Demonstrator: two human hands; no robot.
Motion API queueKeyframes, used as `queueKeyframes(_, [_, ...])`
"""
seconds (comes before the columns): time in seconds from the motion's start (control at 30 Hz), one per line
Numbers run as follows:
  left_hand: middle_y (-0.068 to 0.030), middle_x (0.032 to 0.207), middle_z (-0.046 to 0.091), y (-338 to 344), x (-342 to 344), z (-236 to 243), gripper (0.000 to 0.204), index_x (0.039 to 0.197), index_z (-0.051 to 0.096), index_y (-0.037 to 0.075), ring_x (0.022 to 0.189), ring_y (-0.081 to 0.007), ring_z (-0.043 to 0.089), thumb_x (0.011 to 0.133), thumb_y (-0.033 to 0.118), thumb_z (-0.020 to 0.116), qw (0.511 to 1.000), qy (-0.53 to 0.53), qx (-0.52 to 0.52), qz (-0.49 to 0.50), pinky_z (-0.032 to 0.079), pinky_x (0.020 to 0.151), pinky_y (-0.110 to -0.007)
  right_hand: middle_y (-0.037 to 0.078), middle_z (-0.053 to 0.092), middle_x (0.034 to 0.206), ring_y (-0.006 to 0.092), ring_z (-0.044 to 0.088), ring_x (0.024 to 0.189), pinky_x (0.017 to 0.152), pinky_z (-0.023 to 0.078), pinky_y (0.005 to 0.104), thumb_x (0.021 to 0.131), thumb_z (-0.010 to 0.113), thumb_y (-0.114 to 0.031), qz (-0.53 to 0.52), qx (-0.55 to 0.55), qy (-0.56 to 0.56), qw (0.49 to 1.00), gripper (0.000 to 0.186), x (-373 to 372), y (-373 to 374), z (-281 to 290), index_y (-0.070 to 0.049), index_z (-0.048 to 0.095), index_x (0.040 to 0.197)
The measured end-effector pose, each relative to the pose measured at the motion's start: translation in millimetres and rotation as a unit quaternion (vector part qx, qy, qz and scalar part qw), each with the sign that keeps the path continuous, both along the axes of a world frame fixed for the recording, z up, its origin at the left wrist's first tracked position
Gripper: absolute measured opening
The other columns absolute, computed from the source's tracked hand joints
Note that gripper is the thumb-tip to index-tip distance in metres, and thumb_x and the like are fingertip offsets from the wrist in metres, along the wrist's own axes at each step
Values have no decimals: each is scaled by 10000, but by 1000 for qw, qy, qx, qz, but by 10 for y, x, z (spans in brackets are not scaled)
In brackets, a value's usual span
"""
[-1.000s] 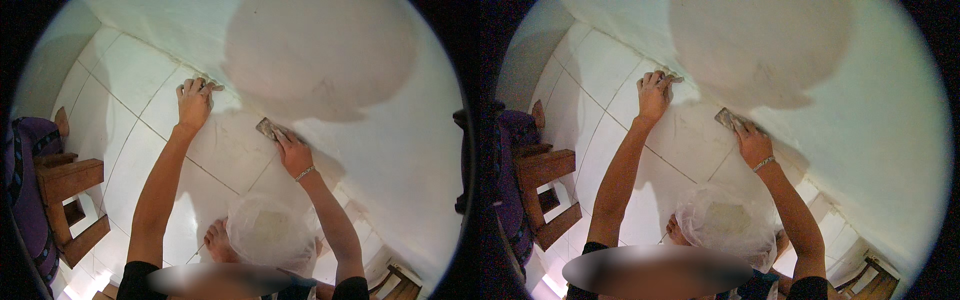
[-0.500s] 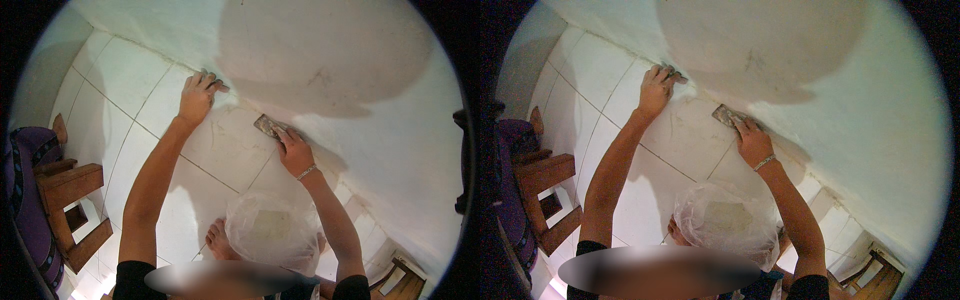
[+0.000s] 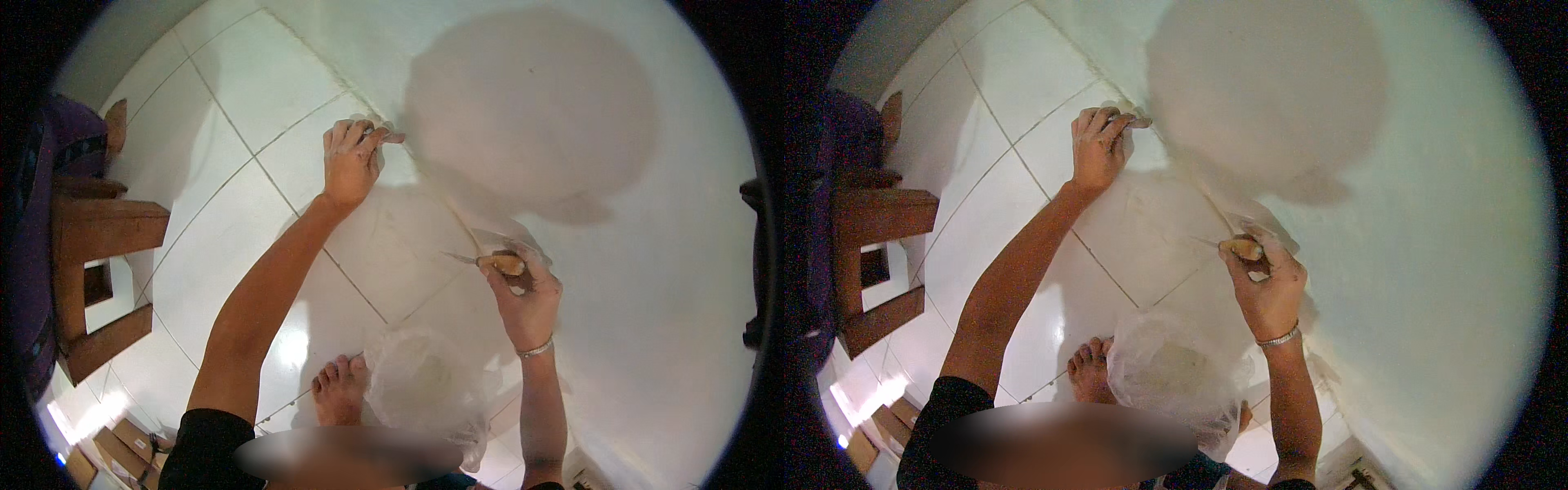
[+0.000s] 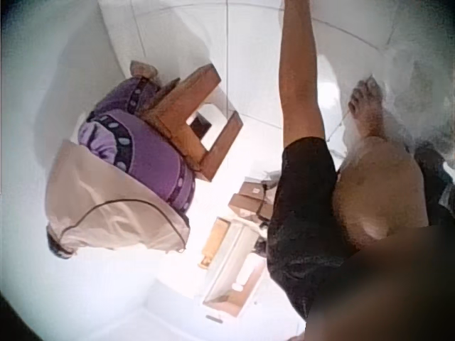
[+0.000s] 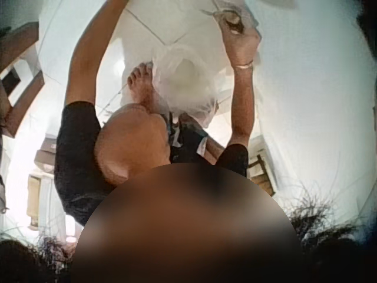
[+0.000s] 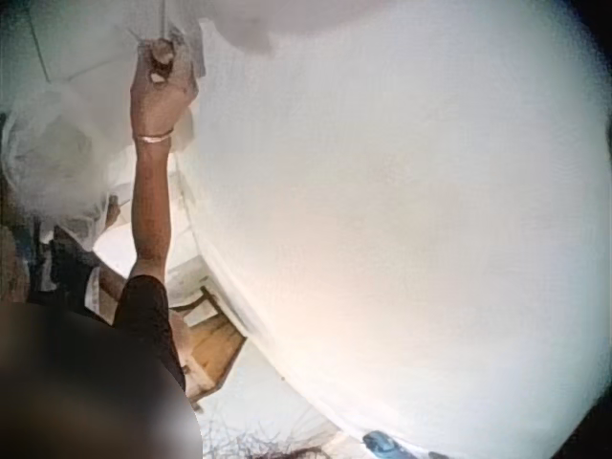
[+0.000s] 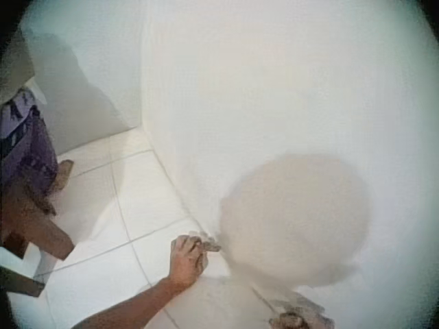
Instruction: The person applies grout to the joints between white floor tiles using a grout float and a small scraper. They scoop grout from a plastic bag, press it into the gaps, and smooth the surface along the tile edges.
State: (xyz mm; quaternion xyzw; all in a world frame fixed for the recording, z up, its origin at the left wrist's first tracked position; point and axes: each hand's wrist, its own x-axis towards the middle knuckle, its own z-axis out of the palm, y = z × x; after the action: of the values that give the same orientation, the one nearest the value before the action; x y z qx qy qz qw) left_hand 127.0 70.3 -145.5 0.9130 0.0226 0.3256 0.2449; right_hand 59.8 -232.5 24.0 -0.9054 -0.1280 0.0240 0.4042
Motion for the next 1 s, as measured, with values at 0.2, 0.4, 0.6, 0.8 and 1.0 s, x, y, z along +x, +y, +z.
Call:
queueKeyframes(0.2, [-79, 1149, 643, 88, -66, -17, 353, 1140, 747, 148, 1104, -295, 571, 824, -6, 725, 996, -1, -38, 77, 433, 945, -462, 136, 789, 1002, 209, 781, 865, 761, 632, 327, 894, 818, -68, -43, 29, -55, 997, 262, 137, 157, -273, -13, 696, 1120])
queueKeyframes(0.4, [-80, 1141, 627, 87, -35, -55, 314, 1113, 741, 137, 1096, -300, 564, 827, 7, 727, 994, -21, -63, 92, 432, 936, -467, 146, 765, 1043, 247, 768, 910, 765, 626, 366, 921, 811, -106, 40, -117, -230, 965, 216, 354, 412, -693, -36, 688, 1084])
queueKeyframes(0.6, [-92, 1117, 623, 105, -61, -44, 288, 1135, 749, 147, 1094, -316, 564, 868, 42, 722, 994, -7, -63, 92, 428, 937, -470, 122, 737, 971, 212, 736, 817, 728, 625, 343, 890, 835, -89, 14, -58, -160, 985, 241, 410, 510, -669, -36, 696, 1080])
queueKeyframes(0.8, [-87, 1138, 625, 98, -47, -56, 294, 1111, 753, 145, 1125, -305, 554, 845, 25, 719, 994, 6, -67, 89, 425, 965, -457, 111, 750, 880, 218, 737, 739, 671, 594, 323, 901, 814, -86, 30, -71, -144, 987, 161, 552, 472, -798, -21, 705, 1001])
queueKeyframes(1.0, [-76, 1151, 628, 103, -44, -79, 272, 1077, 763, 141, 1134, -294, 550, 837, 22, 719, 994, 5, -65, 89, 424, 974, -448, 139, 772, 941, 346, 744, 767, 715, 603, 379, 893, 770, -53, 64, -78, -147, 984, 64, 634, 335, -1158, -37, 722, 932])
